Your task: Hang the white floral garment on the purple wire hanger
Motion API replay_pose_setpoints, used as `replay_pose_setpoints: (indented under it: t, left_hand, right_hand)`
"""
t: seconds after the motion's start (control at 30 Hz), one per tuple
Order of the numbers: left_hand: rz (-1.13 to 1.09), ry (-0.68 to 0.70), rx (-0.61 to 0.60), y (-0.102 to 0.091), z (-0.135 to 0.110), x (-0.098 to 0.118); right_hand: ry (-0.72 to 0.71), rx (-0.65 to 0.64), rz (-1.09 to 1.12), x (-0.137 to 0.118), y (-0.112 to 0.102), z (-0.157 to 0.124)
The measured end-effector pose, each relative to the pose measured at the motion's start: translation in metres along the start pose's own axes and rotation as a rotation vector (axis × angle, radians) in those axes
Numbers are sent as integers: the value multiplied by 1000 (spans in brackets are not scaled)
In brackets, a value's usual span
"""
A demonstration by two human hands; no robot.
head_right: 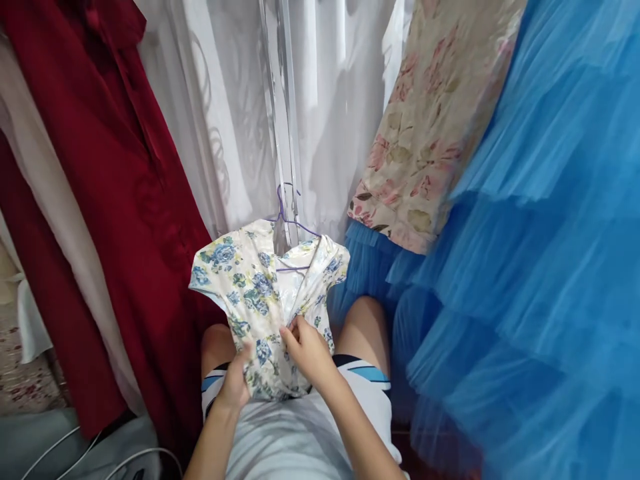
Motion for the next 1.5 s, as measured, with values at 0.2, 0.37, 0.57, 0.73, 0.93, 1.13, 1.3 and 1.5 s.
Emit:
replay_pose_setpoints:
  t: [0.2,0.37,0.57,0.73,0.93,1.13,1.3,1.5]
  left_hand:
    - [210,165,-16,-2,8,-10]
    - [273,178,-40,-7,11,-21]
    - [594,705,192,-13,-2,4]
    - [966,1009,-92,17,-14,-2]
    - [1031,676,-274,23,-2,-31]
    - [1206,610,-394,31,12,-28]
    - [1185,533,-437,19,23,-47]
    - [936,767,-247,41,21,7]
  right_hand:
    - [-7,8,-157,5,-7,-9]
    - [44,-75,28,15,-8,-19]
    - [119,17,178,17,-7,-24]
    - [172,-8,347,15,7,-27]
    - [128,-126,527,-4,-8,-11]
    - [67,35,698,-81,-90,101]
    - [-90,304,657,-109,-106,99]
    - [-10,400,722,-61,-58,49]
Point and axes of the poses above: each hand's wrist, its own z-axis towards the middle knuckle, its own y-axis out of the palm, x = y × z, the point moved 4 cm from there along z, towards the middle knuckle, and after that the axes turned 14 degrees about -z, right-handed, at the moved point
